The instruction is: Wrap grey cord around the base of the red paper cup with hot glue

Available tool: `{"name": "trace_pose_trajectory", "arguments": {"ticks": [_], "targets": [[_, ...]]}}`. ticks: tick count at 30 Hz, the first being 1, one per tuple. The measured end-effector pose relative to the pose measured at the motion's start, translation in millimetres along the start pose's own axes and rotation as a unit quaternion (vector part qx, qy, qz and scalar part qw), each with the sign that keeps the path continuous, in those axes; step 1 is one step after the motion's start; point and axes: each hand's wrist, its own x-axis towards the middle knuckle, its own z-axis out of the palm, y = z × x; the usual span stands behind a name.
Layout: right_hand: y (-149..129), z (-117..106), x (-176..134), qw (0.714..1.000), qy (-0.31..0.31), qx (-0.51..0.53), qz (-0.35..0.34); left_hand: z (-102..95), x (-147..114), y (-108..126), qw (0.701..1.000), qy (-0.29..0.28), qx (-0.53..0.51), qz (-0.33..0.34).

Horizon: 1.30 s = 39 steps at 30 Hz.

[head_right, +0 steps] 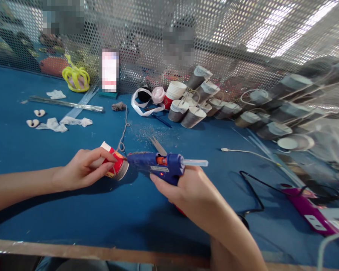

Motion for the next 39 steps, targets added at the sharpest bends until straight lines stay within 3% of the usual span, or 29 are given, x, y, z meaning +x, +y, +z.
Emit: {"name": "trace_pose_trajectory", "arguments": {"ticks": [3,11,16,18,20,22,26,31,35,39], "targets": [[-6,2,4,0.999,-0.040,-0.006,0.032,-0.2,0,1,1.000,0.004,0.011,0.028],[-5,6,11,0.996,-0.047,0.033,0.063,-0.2,0,0,0.997,0.008,0.052,0.057],[-5,0,13,0.992,-0.087,0.025,0.085,-0.4,1,0,0.998,0.012,0.035,0.052],[-2,-5,15,0.991,-0.088,0.068,0.075,-0.8,1,1,0.999,0.016,0.024,0.042],[2,-11,18,0.981,-0.051,0.169,0.084,-1.2,2,2,0.999,0.017,0.016,0.035],[7,-18,23,0.955,0.023,0.275,0.107,-1.4,2,2,0.999,0.013,0.009,0.030],[18,-30,38,0.920,0.143,0.345,0.123,-1.1,0,0,1.000,0.010,0.005,0.021],[44,-29,61,0.930,0.140,0.281,0.193,-0.5,-1,-3,1.000,0.004,-0.004,0.019],[69,-19,76,0.945,0.121,0.162,0.256,-0.6,-1,-3,1.000,0.000,-0.007,0.015],[85,-14,88,0.953,0.123,0.012,0.277,-0.7,-2,-3,1.000,-0.001,-0.007,0.014]]}}
